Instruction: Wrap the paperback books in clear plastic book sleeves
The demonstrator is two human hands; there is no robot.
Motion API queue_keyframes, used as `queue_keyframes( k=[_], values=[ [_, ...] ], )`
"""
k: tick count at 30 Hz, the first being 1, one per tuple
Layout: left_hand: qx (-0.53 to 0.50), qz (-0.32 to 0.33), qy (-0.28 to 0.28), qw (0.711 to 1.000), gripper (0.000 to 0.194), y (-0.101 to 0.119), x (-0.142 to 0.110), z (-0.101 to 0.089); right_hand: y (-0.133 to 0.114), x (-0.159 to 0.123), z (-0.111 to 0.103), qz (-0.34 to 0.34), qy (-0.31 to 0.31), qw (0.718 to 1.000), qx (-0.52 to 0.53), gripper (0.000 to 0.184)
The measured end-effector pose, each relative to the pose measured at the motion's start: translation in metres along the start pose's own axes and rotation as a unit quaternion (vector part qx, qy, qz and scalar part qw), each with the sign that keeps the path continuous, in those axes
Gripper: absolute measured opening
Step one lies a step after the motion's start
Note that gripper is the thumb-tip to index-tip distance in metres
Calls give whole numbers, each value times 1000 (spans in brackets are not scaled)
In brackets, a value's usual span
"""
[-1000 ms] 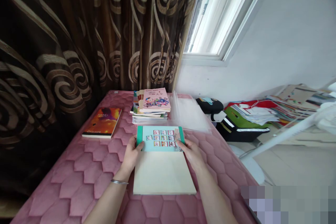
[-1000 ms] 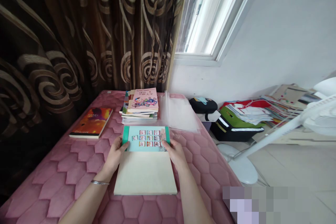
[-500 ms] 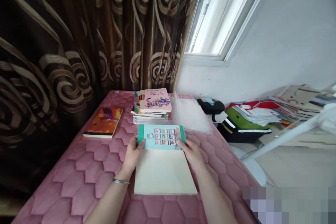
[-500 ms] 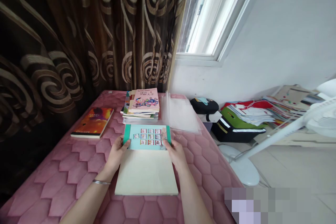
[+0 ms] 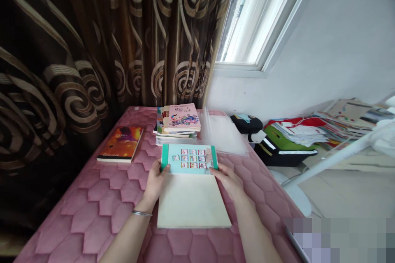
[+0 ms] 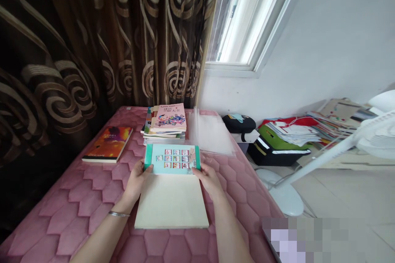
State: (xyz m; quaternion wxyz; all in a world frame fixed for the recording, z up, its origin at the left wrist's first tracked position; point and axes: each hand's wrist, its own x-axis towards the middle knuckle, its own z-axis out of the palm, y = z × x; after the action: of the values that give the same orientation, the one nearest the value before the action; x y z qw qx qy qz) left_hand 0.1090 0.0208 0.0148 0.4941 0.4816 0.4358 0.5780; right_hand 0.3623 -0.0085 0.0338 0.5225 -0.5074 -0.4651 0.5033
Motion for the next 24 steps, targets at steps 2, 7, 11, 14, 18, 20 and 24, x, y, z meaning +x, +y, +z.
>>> queue_keyframes(
  k=[2,7,11,14,18,20,24],
  values=[
    [2,-2,4,1000,37,0,0,1,1,1,-1,-8,-7,1000,-10,43],
    [18,0,11,1000,37,1,-2,0,14,6,-3,-23,-6,999,-36,48],
    [33,-4,-6,999,36,-1,-3,-2,21,9,-4,-21,5,999,-50,50],
    [24,5,-14,1000,35,-4,-3,-2,20,10,-4,-28,3,998,-59,50],
    [13,13,-13,1000,34,-7,0,-2,15,8,-4,-42,1,997,-65,48],
    [11,12,-8,1000,34,-8,1,-2,12,7,-4,-37,5,997,-65,47],
    [9,6,5,1000,34,-7,1,-2,12,6,-5,-24,-1,998,-64,47]
  ],
)
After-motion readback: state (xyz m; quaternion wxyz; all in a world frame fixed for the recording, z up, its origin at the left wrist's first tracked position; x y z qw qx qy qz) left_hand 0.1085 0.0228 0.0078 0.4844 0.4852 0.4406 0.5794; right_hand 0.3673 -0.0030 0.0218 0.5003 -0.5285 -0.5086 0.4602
